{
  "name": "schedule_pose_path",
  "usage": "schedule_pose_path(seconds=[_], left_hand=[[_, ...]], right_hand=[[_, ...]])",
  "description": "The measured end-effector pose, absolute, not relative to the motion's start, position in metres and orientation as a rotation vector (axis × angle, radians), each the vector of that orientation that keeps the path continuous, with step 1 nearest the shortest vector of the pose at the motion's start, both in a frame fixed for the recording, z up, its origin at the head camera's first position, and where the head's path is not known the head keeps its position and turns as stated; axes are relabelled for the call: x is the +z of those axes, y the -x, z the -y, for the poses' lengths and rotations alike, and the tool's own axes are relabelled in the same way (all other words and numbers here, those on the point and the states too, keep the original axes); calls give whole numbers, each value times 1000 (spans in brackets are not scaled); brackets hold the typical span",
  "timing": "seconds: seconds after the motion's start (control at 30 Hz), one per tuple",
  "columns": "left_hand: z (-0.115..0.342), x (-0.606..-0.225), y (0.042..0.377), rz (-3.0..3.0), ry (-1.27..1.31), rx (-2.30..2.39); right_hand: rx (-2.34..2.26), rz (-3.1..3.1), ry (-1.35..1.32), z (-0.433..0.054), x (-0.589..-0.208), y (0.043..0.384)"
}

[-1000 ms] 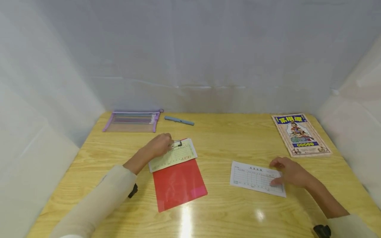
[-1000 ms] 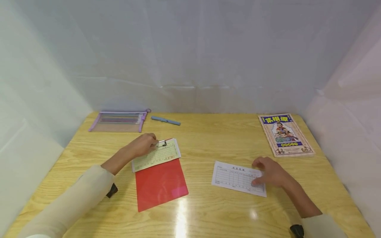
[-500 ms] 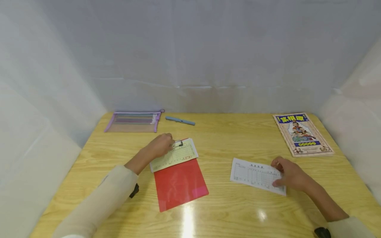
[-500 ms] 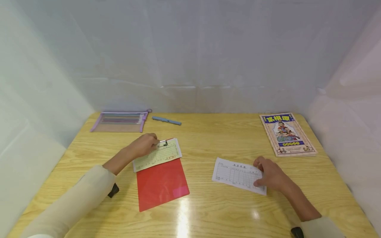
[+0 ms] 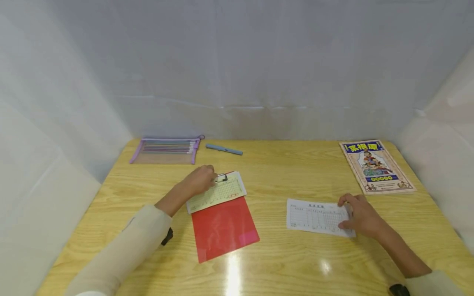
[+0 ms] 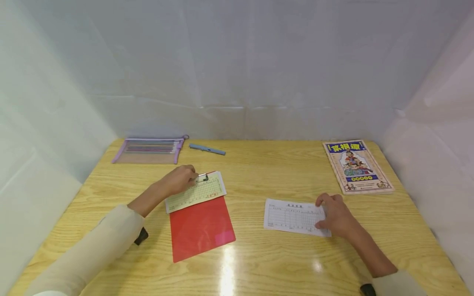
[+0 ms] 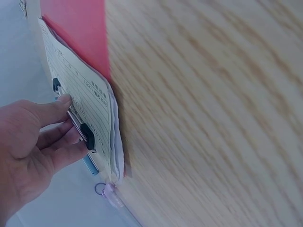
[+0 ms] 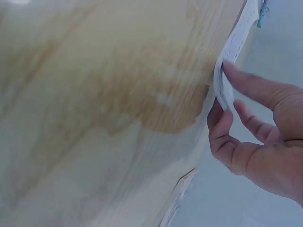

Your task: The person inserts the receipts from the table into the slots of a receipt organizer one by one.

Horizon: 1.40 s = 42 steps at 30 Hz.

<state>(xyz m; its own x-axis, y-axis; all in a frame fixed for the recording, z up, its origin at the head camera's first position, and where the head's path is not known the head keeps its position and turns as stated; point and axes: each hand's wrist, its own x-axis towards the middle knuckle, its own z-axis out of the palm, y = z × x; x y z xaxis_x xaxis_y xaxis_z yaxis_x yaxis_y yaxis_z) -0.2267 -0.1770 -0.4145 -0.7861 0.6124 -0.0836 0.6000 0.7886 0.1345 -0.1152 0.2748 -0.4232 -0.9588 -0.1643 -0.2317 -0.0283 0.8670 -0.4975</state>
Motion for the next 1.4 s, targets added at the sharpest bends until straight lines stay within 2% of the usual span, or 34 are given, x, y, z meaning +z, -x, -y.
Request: schedule_pose_path(seconds=[0.77,1.03,1.4], left_hand=[[176,-415,227,-2865,-987,117],[175,-414,227,-2858,-964,124],[175,-413,226,-2862,-966,150]], right_hand=[[-993,-2827,256,-265,-422,125],[-1092,-2902,306,-245,-411,139],[-1395,-2611,524,-206,-388,160]])
